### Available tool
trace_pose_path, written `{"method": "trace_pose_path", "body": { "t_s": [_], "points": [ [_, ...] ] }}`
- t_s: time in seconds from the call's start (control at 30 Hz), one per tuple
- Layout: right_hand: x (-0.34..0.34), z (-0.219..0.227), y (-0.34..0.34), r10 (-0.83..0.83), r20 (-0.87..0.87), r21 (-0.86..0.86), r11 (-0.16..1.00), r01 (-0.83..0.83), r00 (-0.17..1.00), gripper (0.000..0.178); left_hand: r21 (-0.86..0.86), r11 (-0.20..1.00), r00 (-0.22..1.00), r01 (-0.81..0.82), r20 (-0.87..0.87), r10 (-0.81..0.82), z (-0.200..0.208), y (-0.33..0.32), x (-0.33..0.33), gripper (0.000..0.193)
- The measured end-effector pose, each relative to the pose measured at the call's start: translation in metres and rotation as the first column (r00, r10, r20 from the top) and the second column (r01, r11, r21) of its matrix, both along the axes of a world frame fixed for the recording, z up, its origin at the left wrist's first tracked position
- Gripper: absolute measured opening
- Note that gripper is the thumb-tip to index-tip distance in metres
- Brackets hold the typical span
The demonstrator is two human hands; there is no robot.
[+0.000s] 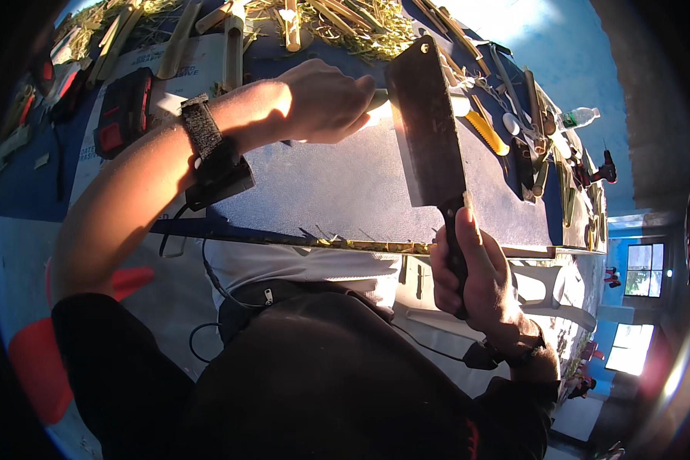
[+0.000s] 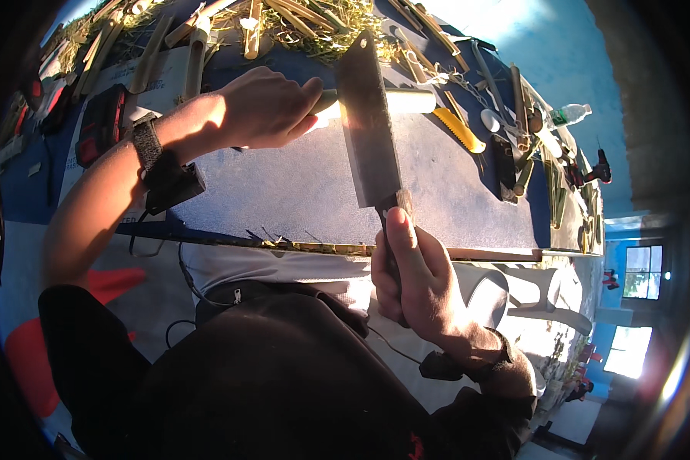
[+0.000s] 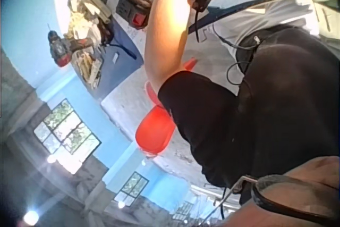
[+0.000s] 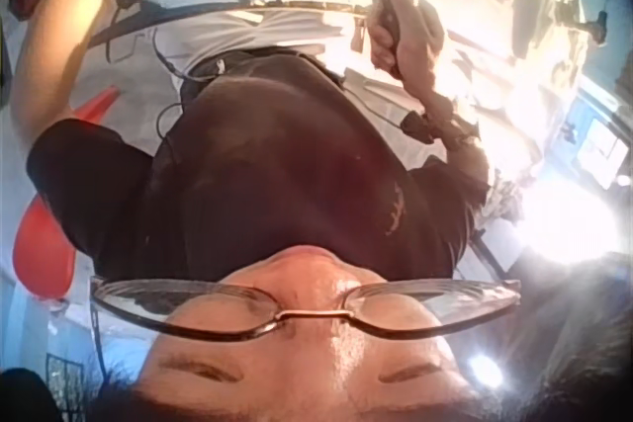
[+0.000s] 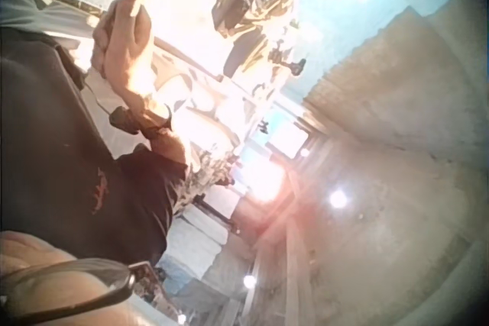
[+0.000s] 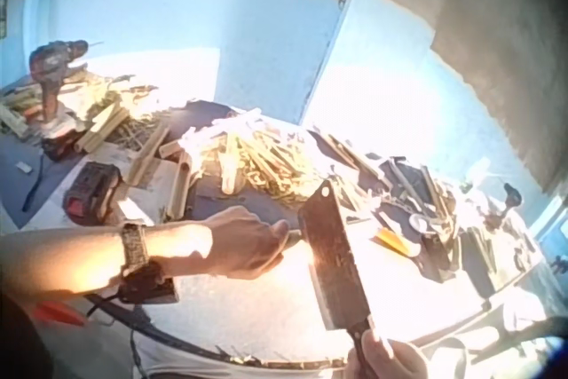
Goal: Using a utility knife and a large cleaver to shave and shape a section of bamboo.
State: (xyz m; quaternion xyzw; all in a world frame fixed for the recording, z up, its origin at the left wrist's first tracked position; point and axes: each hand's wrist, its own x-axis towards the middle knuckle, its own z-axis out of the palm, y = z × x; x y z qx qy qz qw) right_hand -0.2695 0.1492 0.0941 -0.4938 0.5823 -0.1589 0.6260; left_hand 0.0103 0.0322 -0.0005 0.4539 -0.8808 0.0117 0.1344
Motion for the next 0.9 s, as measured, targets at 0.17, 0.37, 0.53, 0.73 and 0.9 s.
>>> {"method": "trace_pose_path", "body": {
  "t_s": [0.17, 0.37, 0.53, 0.73, 0.9],
  "points": [
    [0.008, -0.010, -0.020, 0.011, 0.042, -0.028, 1.000, -0.010, 0.999, 0.058, -0.043, 0.998, 0.999, 0.050, -0.005, -0.050, 0.000, -0.001, 0.002, 0.028],
    [0.035, -0.025, -0.065, 0.032, 0.065, -0.144, 0.989, -0.023, 0.997, 0.065, -0.002, 1.000, 0.999, 0.028, -0.039, -0.028, 0.009, 0.004, -0.001, 0.022],
    [0.048, -0.023, -0.093, 0.057, 0.129, -0.189, 0.981, -0.032, 0.990, 0.056, 0.144, 0.989, 0.985, -0.024, 0.174, -0.002, 0.023, 0.006, -0.003, 0.036],
    [0.050, -0.028, -0.092, 0.080, 0.124, -0.216, 0.975, -0.052, 0.989, 0.056, 0.082, 0.997, 0.991, 0.007, 0.132, -0.018, 0.019, 0.006, -0.001, 0.034],
    [0.036, -0.029, -0.070, 0.002, 0.173, -0.130, 0.991, 0.021, 0.985, 0.057, -0.122, 0.992, 1.000, 0.022, 0.002, -0.022, -0.001, 0.002, -0.003, 0.026]
  ]
}}
